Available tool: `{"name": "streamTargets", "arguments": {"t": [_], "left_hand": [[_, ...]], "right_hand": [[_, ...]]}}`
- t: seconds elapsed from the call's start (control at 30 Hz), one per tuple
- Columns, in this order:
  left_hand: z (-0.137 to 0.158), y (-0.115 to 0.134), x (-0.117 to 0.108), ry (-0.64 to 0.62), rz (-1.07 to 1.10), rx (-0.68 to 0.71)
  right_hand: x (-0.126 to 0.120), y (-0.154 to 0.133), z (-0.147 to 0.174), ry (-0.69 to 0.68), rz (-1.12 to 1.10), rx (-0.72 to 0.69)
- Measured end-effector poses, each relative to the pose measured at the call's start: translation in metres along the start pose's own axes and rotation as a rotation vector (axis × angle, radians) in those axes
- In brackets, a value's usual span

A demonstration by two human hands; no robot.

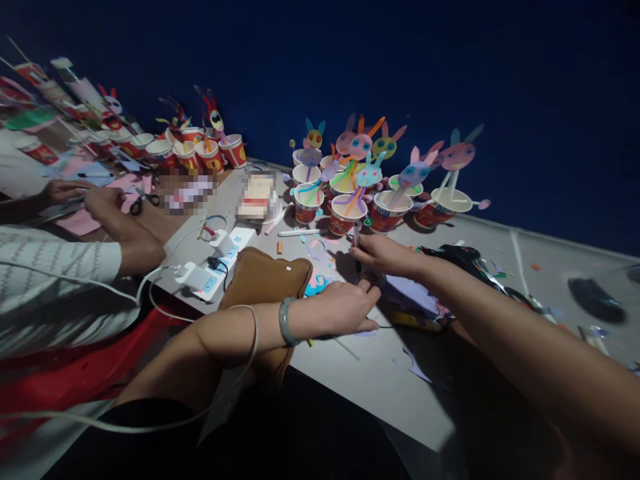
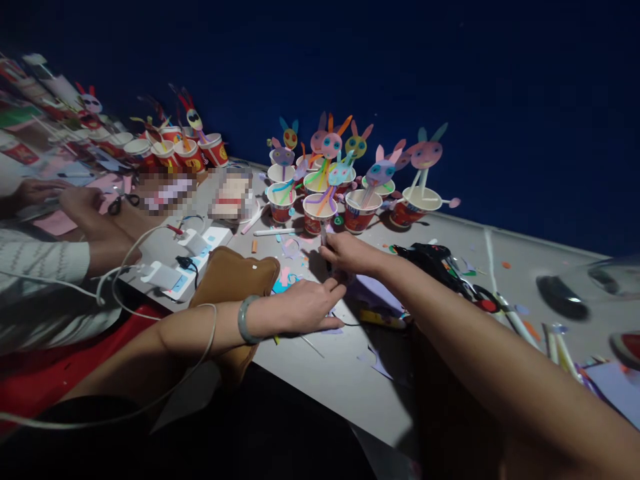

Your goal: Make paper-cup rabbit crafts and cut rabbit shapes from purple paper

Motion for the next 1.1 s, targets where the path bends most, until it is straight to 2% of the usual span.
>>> {"name": "streamTargets", "arguments": {"t": [0.23, 0.5, 0.67, 0.8, 0.87, 0.97, 1.1], "left_hand": [[0.001, -0.001, -0.001, 0.002, -0.017, 0.008], [0.000, -0.003, -0.002, -0.009, 0.062, -0.030], [-0.001, -0.004, -0.002, -0.016, 0.084, -0.077], [-0.002, -0.004, -0.005, -0.020, 0.081, -0.101], [-0.002, -0.004, -0.005, -0.029, 0.073, -0.111], [-0.003, -0.005, -0.006, -0.036, 0.073, -0.118], [-0.005, -0.008, -0.006, -0.047, 0.076, -0.133]], "right_hand": [[-0.009, 0.025, 0.004, 0.147, -0.054, 0.082], [0.009, 0.052, 0.045, 0.290, -0.303, 0.243], [0.018, 0.044, 0.077, 0.457, -0.282, 0.254], [0.030, 0.035, 0.099, 0.553, -0.346, 0.356], [0.035, 0.028, 0.110, 0.583, -0.303, 0.376], [0.040, 0.012, 0.124, 0.626, -0.170, 0.347], [0.051, -0.011, 0.133, 0.603, -0.098, 0.257]]}}
Point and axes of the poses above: each hand's wrist, its own z-axis away from the middle knuckle, its own x-axis out of the palm, y = z × x, the point moved 2 cm from there along -z, towards the middle knuckle, and after that the axes turned 11 degrees about z, right-handed, at the moved point
